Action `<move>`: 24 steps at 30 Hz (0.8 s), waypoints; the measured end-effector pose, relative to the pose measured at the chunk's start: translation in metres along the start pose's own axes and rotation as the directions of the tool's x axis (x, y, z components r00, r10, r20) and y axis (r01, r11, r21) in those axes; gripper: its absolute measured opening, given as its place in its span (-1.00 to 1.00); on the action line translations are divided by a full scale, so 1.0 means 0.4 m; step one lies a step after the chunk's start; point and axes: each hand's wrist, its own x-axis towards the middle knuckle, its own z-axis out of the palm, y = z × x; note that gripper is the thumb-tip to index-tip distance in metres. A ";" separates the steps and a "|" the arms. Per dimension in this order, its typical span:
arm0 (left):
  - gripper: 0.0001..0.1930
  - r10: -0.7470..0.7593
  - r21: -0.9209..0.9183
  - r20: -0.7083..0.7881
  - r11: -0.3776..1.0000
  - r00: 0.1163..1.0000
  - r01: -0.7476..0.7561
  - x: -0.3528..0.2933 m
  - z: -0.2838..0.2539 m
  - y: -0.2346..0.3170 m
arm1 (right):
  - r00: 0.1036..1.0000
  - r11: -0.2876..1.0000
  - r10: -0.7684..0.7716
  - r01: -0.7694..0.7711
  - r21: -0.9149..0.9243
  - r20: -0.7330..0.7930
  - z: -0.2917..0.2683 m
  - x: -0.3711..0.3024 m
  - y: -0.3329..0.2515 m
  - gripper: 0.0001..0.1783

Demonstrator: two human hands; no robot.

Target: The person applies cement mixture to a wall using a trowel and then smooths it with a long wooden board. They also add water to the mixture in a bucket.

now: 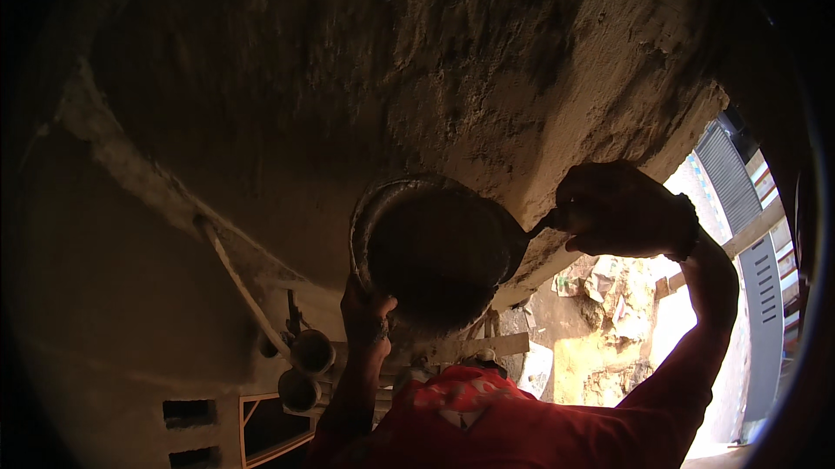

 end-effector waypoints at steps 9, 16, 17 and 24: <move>-0.43 -0.033 0.037 -0.066 0.999 0.997 0.036 -0.016 -0.021 -0.025 | 0.979 0.794 -0.037 0.151 0.589 -0.200 -0.074 0.068 0.108 -0.63; -0.40 -0.093 -0.043 0.034 0.995 0.995 0.095 -0.002 -0.006 -0.085 | 0.653 0.810 0.581 -0.409 0.420 -0.486 -0.265 -0.117 0.221 -0.64; -0.40 -0.096 -0.056 0.034 0.994 0.995 0.097 0.001 -0.002 -0.083 | 0.597 0.771 0.633 -0.545 0.329 -0.492 -0.285 -0.120 0.163 -0.63; -0.38 -0.045 0.094 -0.086 0.994 0.995 0.053 -0.021 -0.054 -0.088 | 0.834 0.620 0.471 -0.544 0.565 0.287 0.091 0.017 0.109 -0.75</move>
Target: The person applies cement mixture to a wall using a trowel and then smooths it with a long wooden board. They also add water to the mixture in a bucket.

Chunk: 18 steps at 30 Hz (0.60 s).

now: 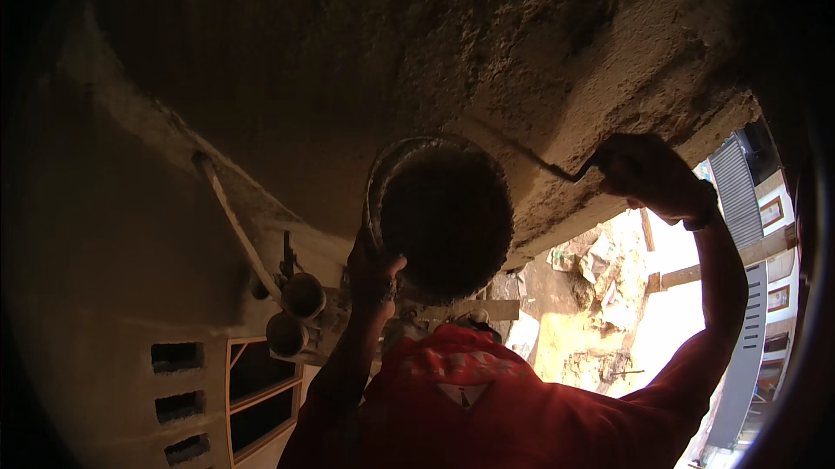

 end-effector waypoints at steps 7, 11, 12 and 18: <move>-0.50 0.059 -0.032 -0.013 0.998 0.998 -0.059 -0.016 0.048 -0.046 | 0.881 0.872 0.018 -0.244 0.423 0.472 0.374 0.078 0.159 -0.66; -0.43 0.261 0.147 -0.101 0.958 0.960 -0.245 -0.010 0.015 -0.093 | 0.880 0.553 -0.012 -0.390 0.736 0.475 0.472 0.131 0.158 -0.68; -0.36 0.251 0.144 -0.098 0.961 0.963 -0.236 -0.007 0.008 -0.111 | 0.875 0.464 -0.050 -0.407 0.787 0.482 0.494 0.149 0.153 -0.69; -0.19 0.321 0.315 -0.066 0.905 0.945 -0.285 -0.020 -0.002 -0.110 | 0.947 0.268 -0.254 -0.128 0.955 0.198 0.688 0.305 0.157 -0.79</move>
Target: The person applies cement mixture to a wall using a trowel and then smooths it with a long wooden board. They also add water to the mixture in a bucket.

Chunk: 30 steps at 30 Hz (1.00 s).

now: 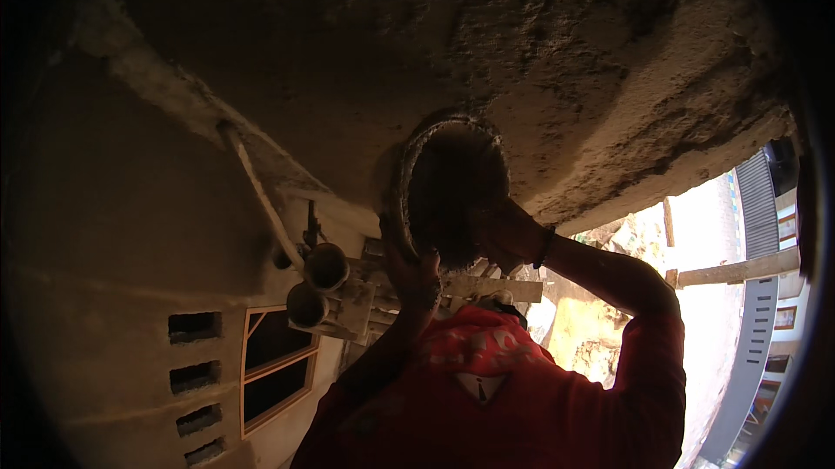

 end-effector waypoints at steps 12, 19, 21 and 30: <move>-0.49 -0.235 -0.127 0.012 0.964 0.972 0.235 0.127 -0.175 0.131 | 0.883 -0.413 0.043 0.442 -0.796 0.468 0.122 0.007 -0.189 -0.68; -0.47 -0.206 -0.223 0.103 0.949 0.973 0.225 0.140 -0.171 0.101 | 0.958 -0.580 0.081 0.270 -0.769 0.275 0.124 0.049 -0.204 -0.79; -0.49 -0.251 -0.225 0.113 0.936 0.961 0.271 0.146 -0.170 0.099 | 0.956 -0.502 0.070 0.280 -0.819 0.284 0.093 0.010 -0.143 -0.76; -0.27 -0.159 -0.107 0.239 0.976 0.958 0.188 0.129 -0.120 0.057 | 0.902 -0.691 -0.311 0.002 -0.723 0.300 0.147 -0.064 -0.228 -0.49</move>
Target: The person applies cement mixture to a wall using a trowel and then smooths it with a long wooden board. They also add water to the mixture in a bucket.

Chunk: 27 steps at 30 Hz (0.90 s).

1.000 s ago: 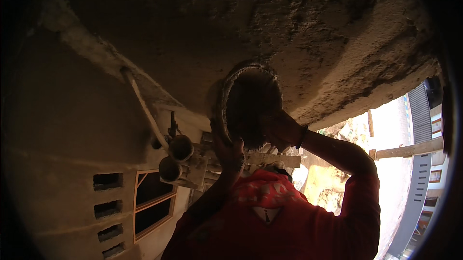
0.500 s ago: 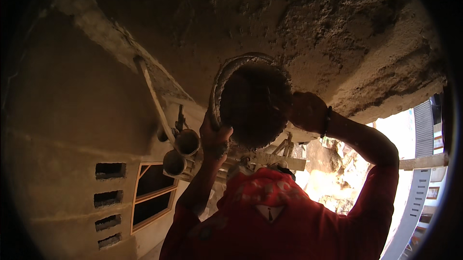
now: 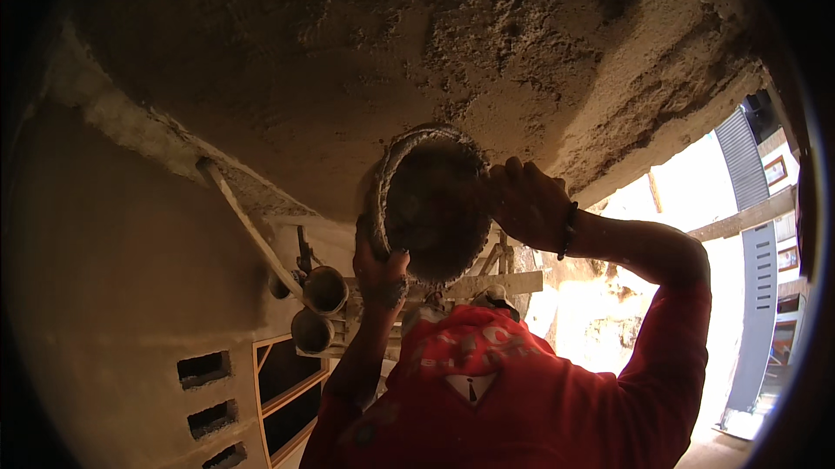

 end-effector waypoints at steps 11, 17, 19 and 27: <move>-0.25 0.283 0.289 0.162 0.902 0.945 -0.320 -0.018 0.097 0.050 | 0.998 0.979 -0.001 -0.010 0.205 0.056 0.144 -0.126 0.059 -0.75; -0.26 0.315 0.334 0.196 0.869 0.928 -0.366 -0.023 0.125 0.039 | 0.982 0.845 0.036 0.069 0.529 -0.186 0.234 -0.192 0.002 -0.78; -0.25 0.206 0.238 0.188 0.939 0.960 -0.249 -0.034 0.132 0.065 | 0.973 0.773 0.170 -0.034 0.634 -0.154 0.207 -0.199 0.002 -0.72; -0.36 0.008 -0.050 0.028 0.999 1.000 -0.007 -0.028 0.140 0.101 | 0.983 0.814 0.182 -0.152 0.561 0.003 0.004 -0.200 0.134 -0.74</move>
